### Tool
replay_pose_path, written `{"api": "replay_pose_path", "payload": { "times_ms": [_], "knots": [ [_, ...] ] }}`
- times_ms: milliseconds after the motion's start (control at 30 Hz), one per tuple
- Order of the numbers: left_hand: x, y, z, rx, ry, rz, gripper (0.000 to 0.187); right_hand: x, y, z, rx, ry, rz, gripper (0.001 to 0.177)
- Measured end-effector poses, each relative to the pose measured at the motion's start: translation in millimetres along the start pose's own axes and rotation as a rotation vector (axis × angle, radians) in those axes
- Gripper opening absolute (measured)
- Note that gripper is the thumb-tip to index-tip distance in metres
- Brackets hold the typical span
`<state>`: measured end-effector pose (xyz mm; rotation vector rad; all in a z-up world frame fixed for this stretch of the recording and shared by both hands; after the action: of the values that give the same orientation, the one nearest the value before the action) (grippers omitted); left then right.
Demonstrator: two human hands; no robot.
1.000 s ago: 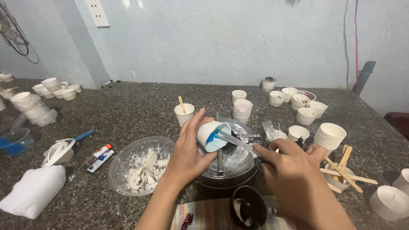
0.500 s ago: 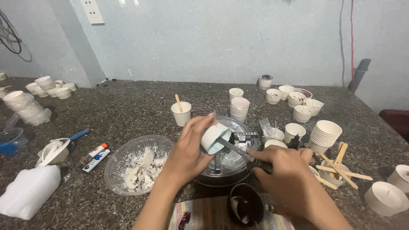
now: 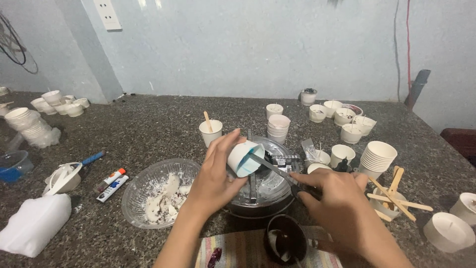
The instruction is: Preparing a small melting pot on a portable burner by adding wax flakes with a spoon and stirring as they melt.
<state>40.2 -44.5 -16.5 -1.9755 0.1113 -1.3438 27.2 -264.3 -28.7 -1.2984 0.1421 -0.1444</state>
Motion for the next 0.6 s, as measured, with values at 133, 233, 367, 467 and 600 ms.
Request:
{"api": "replay_pose_path", "payload": {
  "times_ms": [133, 233, 367, 467, 600],
  "knots": [
    [2, -8, -1, 0.059, 0.001, -0.06, 0.092, -6, -7, 1, 0.051, 0.049, 0.042, 0.037],
    [4, -23, 15, 0.12, -0.29, -0.09, 0.098, 0, -8, -1, 0.127, -0.015, -0.024, 0.038],
    [15, -62, 30, 0.305, -0.595, -0.134, 0.091, 12, -5, -18, 0.252, 0.013, -0.13, 0.041],
    [13, -83, 67, 0.392, -0.747, -0.068, 0.077, 20, -8, -24, 0.258, 0.023, -0.184, 0.042],
    [4, -76, 100, 0.292, -0.975, 0.138, 0.067, 27, -2, -26, 0.199, 0.063, -0.154, 0.042]
  ]
}}
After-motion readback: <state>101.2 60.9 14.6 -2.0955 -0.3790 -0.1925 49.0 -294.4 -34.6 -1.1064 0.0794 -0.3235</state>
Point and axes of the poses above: each hand's wrist, its own x-axis towards the middle knuckle, its own y-axis out of the palm, z = x × y, the point moved 7 cm from there along x, towards the middle knuckle, and after that the axes turned 13 degrees about y, right-handed, at the moved point
